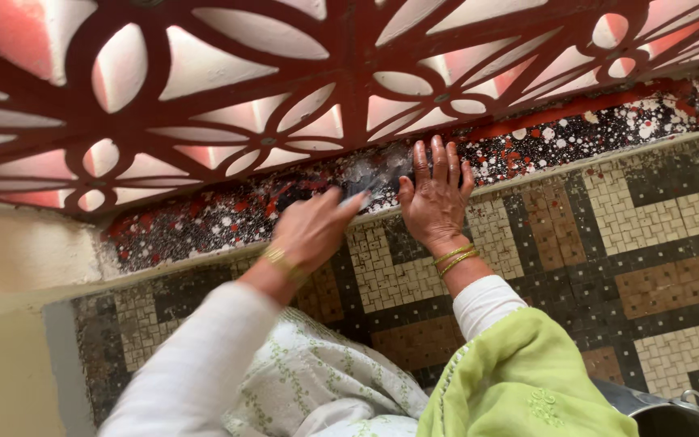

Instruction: The person scrapes a wall surface using a small flat tool, moving it repeatedly along the edge near a decorative screen.

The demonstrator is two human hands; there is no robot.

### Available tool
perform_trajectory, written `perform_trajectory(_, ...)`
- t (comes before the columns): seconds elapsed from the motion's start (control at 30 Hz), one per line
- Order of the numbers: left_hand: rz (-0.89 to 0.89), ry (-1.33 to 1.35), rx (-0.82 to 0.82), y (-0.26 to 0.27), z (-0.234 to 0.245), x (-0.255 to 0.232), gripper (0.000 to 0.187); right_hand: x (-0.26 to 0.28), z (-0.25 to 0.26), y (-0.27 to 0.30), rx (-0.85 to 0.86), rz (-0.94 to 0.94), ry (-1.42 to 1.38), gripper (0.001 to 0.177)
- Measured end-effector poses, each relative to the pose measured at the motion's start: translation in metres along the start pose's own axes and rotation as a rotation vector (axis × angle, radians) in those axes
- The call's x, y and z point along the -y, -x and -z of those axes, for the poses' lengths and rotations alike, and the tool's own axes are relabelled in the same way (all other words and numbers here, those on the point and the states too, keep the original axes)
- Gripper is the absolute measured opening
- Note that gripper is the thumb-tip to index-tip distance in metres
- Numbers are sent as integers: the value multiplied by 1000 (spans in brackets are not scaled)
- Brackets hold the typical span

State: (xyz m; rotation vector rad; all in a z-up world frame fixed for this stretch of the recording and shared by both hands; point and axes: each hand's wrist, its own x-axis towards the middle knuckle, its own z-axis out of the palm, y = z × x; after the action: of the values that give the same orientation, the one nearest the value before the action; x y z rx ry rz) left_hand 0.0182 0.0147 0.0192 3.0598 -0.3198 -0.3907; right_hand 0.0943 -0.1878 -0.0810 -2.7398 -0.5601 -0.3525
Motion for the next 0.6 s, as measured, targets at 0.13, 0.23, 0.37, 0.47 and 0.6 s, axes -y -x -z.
perform_trajectory(0.13,-26,29,163,15,0,16,43,2,-2,0,7,-13,23,58)
perform_trajectory(0.23,-104,-27,70,-15,-9,1,36,4,0,-2,-1,-23,20,58)
perform_trajectory(0.37,-158,-88,25,-20,-6,-3,36,3,6,0,-21,6,-6,58)
perform_trajectory(0.47,-125,-56,141,0,5,18,47,1,5,-3,-7,-7,-5,58)
perform_trajectory(0.6,-158,-40,29,0,3,18,50,2,-2,-2,-2,-22,15,58)
